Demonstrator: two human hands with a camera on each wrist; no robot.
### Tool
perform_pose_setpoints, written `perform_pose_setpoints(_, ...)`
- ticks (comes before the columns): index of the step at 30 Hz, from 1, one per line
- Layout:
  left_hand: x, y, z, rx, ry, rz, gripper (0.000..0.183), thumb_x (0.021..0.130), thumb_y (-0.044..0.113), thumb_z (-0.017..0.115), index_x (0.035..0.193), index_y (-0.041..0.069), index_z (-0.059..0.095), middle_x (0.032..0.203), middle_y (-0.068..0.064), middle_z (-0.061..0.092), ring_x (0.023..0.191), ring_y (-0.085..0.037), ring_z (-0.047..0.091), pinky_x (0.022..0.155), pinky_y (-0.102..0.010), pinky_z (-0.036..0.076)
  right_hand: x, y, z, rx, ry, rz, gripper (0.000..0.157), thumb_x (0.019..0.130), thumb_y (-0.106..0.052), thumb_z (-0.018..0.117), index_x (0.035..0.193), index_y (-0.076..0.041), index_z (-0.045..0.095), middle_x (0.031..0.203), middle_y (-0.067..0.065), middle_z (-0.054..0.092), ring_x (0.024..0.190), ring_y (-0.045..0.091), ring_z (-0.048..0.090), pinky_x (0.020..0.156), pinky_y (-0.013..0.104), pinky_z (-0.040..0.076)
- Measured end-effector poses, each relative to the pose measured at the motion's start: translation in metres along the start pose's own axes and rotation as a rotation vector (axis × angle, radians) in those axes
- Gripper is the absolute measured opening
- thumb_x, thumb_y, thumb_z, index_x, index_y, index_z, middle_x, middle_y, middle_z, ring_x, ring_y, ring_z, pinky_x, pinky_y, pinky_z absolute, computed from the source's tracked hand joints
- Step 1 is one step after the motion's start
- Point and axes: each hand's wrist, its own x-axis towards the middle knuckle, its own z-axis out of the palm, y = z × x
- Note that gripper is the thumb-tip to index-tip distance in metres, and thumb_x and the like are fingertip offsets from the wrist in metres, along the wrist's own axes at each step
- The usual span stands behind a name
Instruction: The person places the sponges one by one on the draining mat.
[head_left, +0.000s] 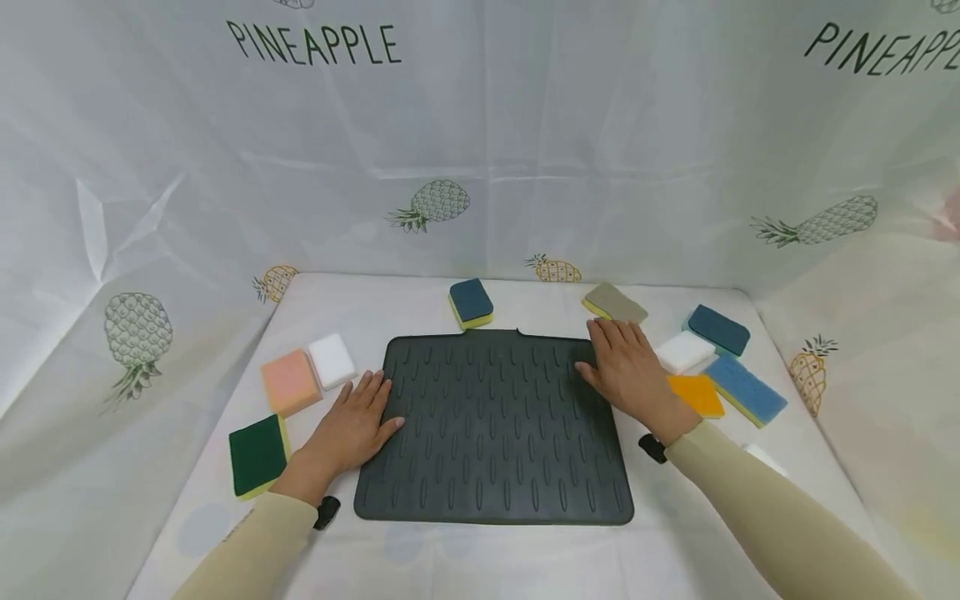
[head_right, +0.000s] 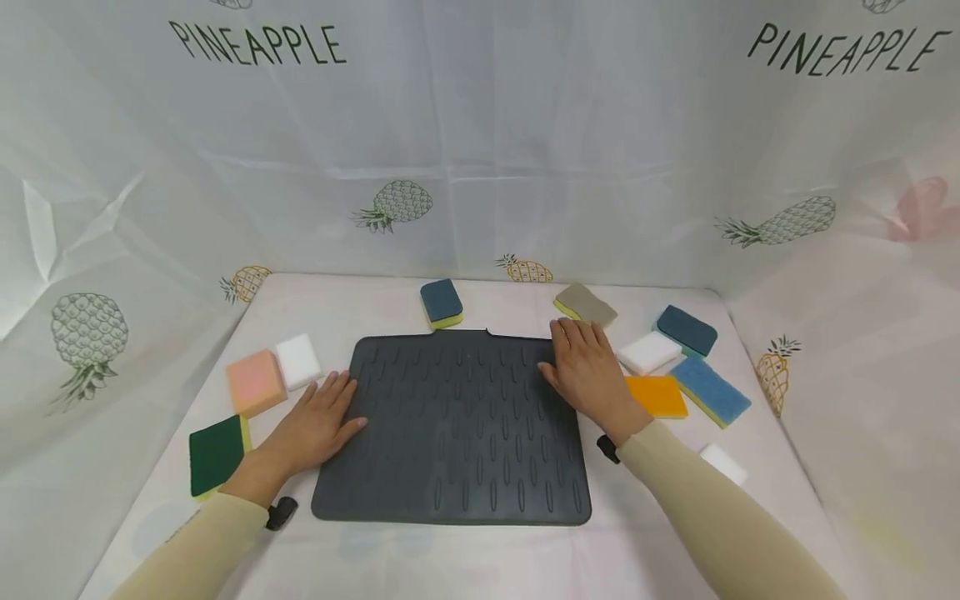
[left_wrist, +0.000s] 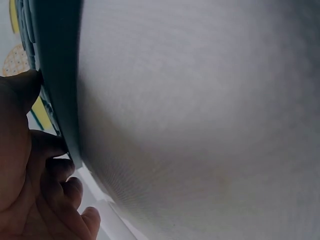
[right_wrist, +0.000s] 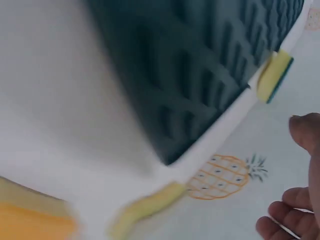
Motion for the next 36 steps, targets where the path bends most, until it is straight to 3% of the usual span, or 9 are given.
perform_pose_setpoints(5,-0.001,0.0,-0.001,-0.003,-0.006,0.013,0.075,0.1,0.051,0.046,0.151,-0.001,0.031,0.16,-0.021,0.024,0.149,-0.038,0.02,0.119,-0.058,0.022,0.061,-0.002,0.003,-0.024,0.069,-0.092,0.065,0.09,-0.039,0.07,0.134,0.005,0.051,0.128,0.022,0.056,0.117,0.038,0.053,0.104,0.052,0.042)
perform_pose_setpoints(10,-0.001,-0.002,-0.001,-0.025,-0.011,0.015,0.077,0.099,0.053,0.047,0.151,-0.002,0.031,0.16,-0.021,0.023,0.149,-0.038,0.021,0.118,-0.056,0.026,0.116,-0.017,0.014,-0.051,-0.019,-0.151,0.06,0.093,-0.044,0.064,0.133,0.001,0.053,0.129,0.017,0.056,0.119,0.036,0.052,0.107,0.052,0.04)
perform_pose_setpoints(15,-0.001,-0.002,-0.002,-0.041,-0.007,0.019,0.077,0.099,0.053,0.047,0.151,-0.002,0.032,0.16,-0.021,0.024,0.148,-0.037,0.023,0.117,-0.055,0.029,0.154,-0.035,0.034,-0.057,-0.133,-0.178,0.058,0.094,-0.047,0.062,0.132,-0.004,0.054,0.132,0.013,0.056,0.122,0.032,0.05,0.107,0.05,0.04)
perform_pose_setpoints(22,-0.001,-0.001,-0.004,-0.066,-0.016,0.022,0.078,0.099,0.053,0.048,0.151,-0.003,0.032,0.16,-0.021,0.022,0.148,-0.037,0.023,0.117,-0.054,0.029,0.178,-0.05,0.057,-0.089,-0.243,-0.194,0.06,0.093,-0.054,0.059,0.131,-0.008,0.055,0.133,0.01,0.055,0.124,0.029,0.049,0.108,0.048,0.04)
perform_pose_setpoints(30,0.0,-0.002,-0.002,-0.06,-0.021,0.017,0.078,0.098,0.053,0.049,0.151,-0.002,0.032,0.16,-0.019,0.022,0.148,-0.036,0.023,0.118,-0.054,0.029,0.188,-0.053,0.07,-0.049,-0.272,-0.139,0.062,0.091,-0.057,0.06,0.13,-0.009,0.057,0.131,0.009,0.056,0.122,0.028,0.05,0.106,0.048,0.041)
perform_pose_setpoints(36,0.0,-0.002,-0.002,-0.063,-0.032,0.011,0.078,0.099,0.054,0.047,0.152,-0.001,0.03,0.161,-0.018,0.021,0.149,-0.035,0.023,0.118,-0.054,0.028,0.19,-0.056,0.076,0.033,-0.304,-0.113,0.078,0.087,-0.058,0.064,0.145,-0.01,0.044,0.144,0.011,0.046,0.132,0.031,0.041,0.108,0.051,0.039)
